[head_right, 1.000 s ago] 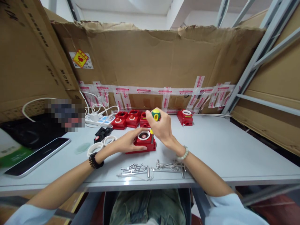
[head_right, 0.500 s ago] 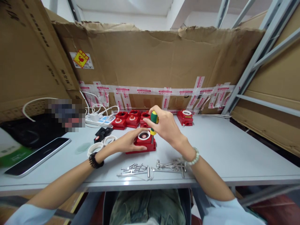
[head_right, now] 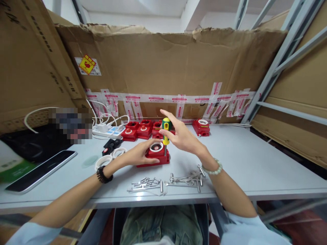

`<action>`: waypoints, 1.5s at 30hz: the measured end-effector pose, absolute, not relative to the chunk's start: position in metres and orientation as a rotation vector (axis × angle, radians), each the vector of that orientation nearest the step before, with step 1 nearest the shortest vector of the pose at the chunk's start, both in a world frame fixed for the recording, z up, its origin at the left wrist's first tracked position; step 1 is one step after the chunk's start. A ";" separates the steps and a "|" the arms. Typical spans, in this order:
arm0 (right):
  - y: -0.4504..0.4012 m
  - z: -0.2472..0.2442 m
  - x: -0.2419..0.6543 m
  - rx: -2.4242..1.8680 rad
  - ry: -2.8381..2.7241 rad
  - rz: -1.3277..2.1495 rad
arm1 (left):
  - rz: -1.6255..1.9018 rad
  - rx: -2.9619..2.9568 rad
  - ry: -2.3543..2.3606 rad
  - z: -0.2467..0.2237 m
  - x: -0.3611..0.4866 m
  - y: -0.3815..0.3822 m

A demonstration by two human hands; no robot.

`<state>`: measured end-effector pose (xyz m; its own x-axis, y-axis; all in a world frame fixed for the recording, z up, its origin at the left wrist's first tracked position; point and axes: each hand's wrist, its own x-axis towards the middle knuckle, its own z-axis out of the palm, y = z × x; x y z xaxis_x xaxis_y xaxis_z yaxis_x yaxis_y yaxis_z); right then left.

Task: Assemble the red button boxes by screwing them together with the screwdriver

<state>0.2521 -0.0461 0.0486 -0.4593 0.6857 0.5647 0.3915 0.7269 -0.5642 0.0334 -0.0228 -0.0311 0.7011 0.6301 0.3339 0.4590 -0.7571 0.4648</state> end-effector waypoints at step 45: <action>-0.037 0.022 0.224 -0.722 -1.714 0.741 | 1.091 1.882 0.739 -0.030 0.075 -0.022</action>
<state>0.2239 -0.0372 0.0224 -0.2334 0.7741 0.5885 0.1019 0.6214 -0.7769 0.0750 -0.0223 -0.0299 0.4522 0.7935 0.4072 0.0839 -0.4924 0.8663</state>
